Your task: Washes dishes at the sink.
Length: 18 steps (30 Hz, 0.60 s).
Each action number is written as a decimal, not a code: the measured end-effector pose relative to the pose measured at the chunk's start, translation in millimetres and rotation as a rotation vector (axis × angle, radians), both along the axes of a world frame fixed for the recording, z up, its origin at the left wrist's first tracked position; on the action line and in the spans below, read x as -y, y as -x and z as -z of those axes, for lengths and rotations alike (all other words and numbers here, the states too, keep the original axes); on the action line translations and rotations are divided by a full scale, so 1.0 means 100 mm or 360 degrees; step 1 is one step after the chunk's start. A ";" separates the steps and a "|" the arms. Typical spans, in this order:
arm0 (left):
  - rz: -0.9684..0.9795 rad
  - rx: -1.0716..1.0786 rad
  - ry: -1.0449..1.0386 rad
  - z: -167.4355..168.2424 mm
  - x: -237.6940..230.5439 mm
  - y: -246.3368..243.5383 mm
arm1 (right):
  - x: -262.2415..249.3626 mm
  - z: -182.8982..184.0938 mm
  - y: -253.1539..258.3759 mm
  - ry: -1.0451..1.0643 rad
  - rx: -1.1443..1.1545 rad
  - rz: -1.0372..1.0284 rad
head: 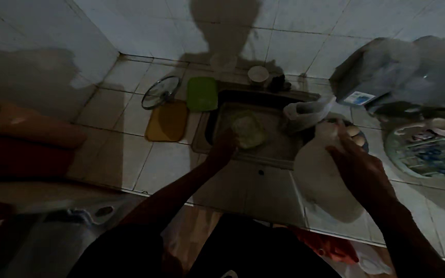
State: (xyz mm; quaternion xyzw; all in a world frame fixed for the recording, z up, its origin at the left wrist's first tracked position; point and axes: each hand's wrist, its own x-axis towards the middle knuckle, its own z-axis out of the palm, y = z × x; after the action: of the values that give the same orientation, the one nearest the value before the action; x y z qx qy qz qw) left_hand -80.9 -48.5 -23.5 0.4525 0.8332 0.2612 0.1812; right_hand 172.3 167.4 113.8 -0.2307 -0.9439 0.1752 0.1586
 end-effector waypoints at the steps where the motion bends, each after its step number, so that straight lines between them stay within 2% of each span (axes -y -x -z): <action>1: 0.0014 -0.0039 0.0142 0.12 0.19 -0.11 | 0.03 0.03 -0.12 -0.0001 -0.0122 0.0082; 3: 0.0059 0.0021 0.0438 0.19 0.35 -0.24 | 0.09 0.05 -0.31 0.0092 -0.0243 0.0256; 4: 0.0049 0.0008 0.0410 0.18 0.31 -0.26 | 0.11 0.08 -0.39 0.0073 -0.0330 0.0307; 6: 0.0023 -0.0050 0.0279 0.11 0.02 -0.23 | 0.13 0.16 -0.56 -0.0081 -0.0486 0.0375; 9: 0.0069 0.0103 0.0463 0.14 -0.61 -0.08 | 0.18 0.34 -0.84 -0.0272 -0.0706 0.0480; 11: 0.0145 0.0125 0.0662 0.31 -0.90 -0.04 | 0.31 0.44 -1.04 -0.0226 -0.0750 0.0672; 14: 0.0193 -0.0154 0.0728 0.64 -1.10 -0.01 | 0.50 0.60 -1.23 -0.0235 -0.0727 0.0948; 18: 0.0308 -0.0199 0.0821 0.98 -1.25 -0.03 | 0.58 0.85 -1.29 -0.0224 -0.0905 0.0933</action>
State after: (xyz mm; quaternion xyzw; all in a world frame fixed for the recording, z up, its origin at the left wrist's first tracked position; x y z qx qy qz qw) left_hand -78.0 76.9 -121.2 0.4843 0.8346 -0.0064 0.2626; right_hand 301.4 109.6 29.1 -0.4209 -0.7665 0.1144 0.4715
